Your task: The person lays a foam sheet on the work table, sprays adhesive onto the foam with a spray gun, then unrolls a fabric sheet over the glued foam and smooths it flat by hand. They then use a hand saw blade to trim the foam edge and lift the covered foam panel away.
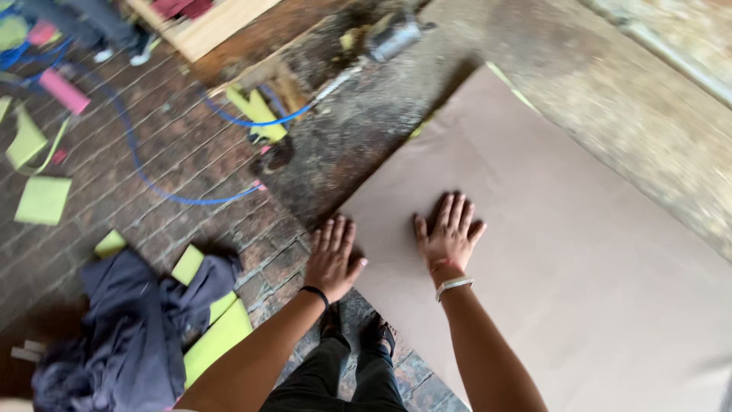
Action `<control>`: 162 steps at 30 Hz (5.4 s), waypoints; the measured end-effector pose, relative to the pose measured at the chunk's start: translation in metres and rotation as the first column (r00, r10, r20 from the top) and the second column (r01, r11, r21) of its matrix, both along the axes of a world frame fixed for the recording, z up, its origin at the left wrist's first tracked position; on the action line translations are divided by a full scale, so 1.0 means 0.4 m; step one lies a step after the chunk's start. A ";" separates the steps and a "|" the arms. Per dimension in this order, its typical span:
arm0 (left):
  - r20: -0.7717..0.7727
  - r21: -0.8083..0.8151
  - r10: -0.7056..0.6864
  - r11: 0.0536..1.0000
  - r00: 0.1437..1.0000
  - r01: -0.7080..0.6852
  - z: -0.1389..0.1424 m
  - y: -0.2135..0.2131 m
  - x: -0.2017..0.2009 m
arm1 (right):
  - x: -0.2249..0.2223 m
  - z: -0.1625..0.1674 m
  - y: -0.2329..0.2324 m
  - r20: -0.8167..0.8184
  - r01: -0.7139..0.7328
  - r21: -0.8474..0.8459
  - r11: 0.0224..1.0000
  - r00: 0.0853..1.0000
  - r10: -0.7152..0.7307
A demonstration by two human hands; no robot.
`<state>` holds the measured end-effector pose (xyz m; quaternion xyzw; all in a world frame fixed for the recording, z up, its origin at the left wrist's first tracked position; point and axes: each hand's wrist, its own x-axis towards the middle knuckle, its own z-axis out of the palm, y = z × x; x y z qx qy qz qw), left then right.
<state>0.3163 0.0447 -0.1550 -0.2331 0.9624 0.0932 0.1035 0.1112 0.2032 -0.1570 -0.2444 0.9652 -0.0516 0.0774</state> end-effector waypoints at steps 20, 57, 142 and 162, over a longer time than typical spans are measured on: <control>-0.079 0.830 0.933 0.256 0.351 -0.495 -0.224 -0.643 0.624 | 0.582 -0.214 -1.108 -0.084 -0.649 -0.689 0.323 0.514 0.853; 0.086 0.988 0.941 -0.037 0.326 -0.152 -1.097 -1.405 0.839 | 0.737 -1.527 -2.133 0.497 0.246 -0.764 0.597 0.815 0.299; -0.330 0.508 -0.251 0.765 0.910 0.395 0.153 -1.011 -0.980 | -0.200 0.040 -0.971 0.246 0.776 -0.358 0.520 0.615 -0.749; -0.426 0.265 -0.182 0.912 0.886 0.314 0.166 -1.110 -0.941 | -0.183 -0.023 -1.035 0.214 0.738 -0.509 0.443 0.607 -0.765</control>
